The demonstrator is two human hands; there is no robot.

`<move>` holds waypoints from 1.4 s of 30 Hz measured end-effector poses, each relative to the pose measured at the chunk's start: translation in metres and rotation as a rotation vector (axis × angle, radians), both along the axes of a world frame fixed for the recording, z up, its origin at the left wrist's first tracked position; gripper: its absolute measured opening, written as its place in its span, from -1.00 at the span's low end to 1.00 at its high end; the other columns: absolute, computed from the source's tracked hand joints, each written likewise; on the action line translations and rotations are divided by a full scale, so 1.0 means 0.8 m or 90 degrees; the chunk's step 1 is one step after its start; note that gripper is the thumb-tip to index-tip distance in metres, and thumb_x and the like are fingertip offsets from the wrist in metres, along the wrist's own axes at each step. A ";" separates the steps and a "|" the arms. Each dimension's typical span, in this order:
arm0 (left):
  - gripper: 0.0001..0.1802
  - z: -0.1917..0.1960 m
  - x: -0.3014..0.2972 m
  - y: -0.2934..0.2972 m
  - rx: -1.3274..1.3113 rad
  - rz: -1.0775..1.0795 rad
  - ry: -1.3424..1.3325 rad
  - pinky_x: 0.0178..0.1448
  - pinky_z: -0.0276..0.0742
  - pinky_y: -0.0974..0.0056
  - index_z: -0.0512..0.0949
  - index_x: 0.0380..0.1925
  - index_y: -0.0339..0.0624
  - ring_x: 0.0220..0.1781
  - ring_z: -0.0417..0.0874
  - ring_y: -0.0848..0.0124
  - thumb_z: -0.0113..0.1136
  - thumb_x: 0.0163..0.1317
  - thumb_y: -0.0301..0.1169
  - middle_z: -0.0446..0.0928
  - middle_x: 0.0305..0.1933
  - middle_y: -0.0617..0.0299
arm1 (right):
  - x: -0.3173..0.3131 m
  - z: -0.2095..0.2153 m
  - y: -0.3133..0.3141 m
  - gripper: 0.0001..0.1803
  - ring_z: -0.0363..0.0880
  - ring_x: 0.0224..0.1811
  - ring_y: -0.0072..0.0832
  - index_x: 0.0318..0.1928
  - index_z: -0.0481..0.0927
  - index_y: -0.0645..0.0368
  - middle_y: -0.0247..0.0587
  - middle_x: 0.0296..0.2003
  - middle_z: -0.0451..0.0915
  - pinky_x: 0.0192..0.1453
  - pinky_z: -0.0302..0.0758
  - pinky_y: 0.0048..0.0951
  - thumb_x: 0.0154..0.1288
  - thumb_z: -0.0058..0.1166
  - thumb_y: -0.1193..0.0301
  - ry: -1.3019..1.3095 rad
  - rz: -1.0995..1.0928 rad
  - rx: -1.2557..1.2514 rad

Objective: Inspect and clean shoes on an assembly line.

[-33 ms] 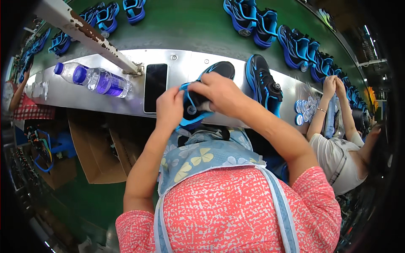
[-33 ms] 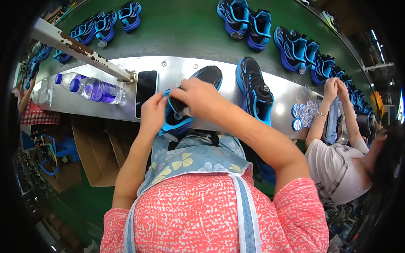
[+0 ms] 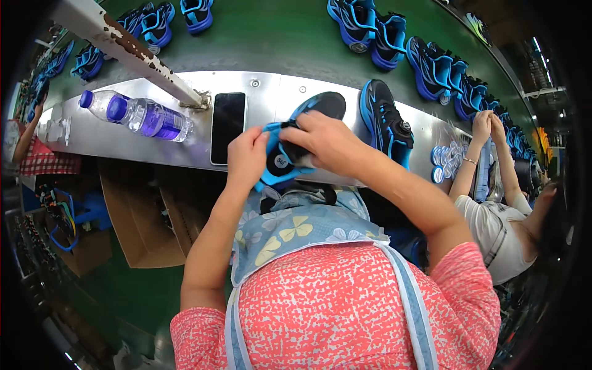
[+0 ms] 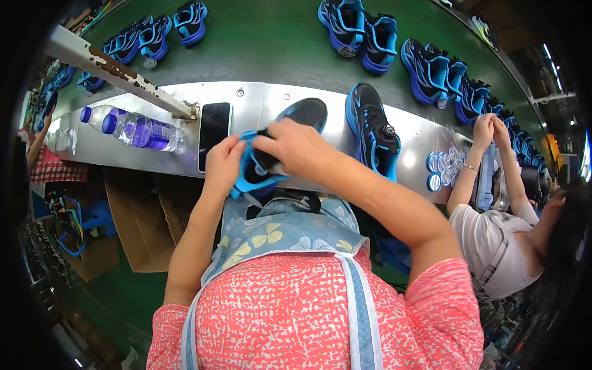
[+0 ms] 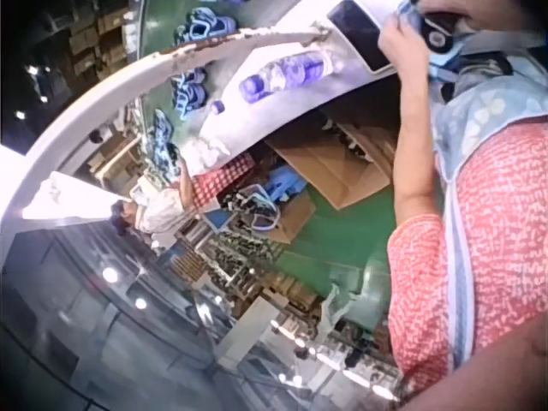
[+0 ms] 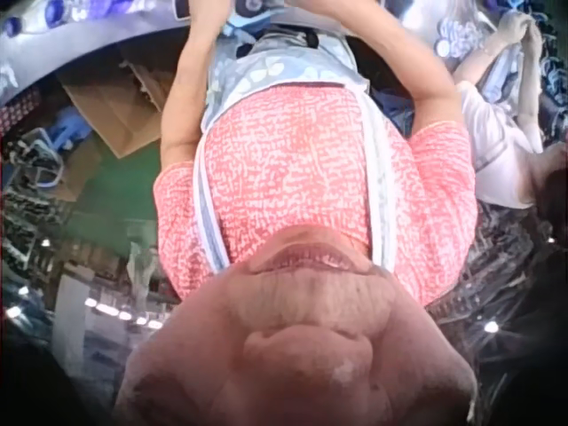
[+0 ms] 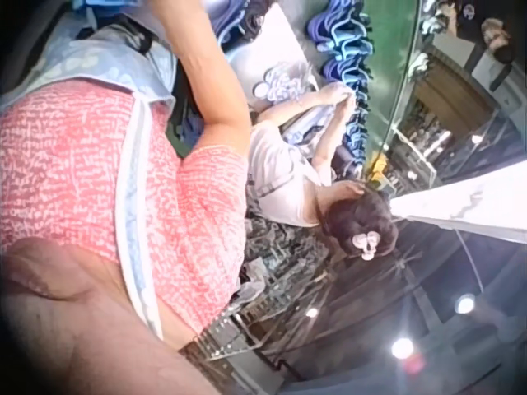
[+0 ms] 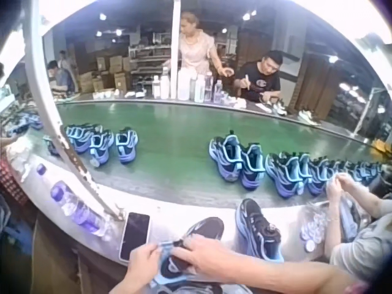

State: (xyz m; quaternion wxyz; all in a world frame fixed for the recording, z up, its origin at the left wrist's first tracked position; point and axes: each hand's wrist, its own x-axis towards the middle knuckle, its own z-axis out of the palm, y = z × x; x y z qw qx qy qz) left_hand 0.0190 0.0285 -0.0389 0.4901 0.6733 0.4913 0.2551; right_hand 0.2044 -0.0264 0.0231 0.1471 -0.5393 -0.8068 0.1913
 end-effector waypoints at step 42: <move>-0.78 0.032 0.013 -0.035 -0.441 -0.208 -0.120 -0.75 0.12 0.51 0.51 -0.38 -0.35 -0.85 0.30 0.57 -0.04 0.32 -0.41 0.56 -0.62 0.05 | 0.004 -0.031 -0.034 -0.33 0.42 -0.40 -0.20 0.32 0.27 -0.19 -0.16 -0.43 0.44 -0.31 0.37 -0.23 0.15 0.05 0.37 0.051 -0.091 0.123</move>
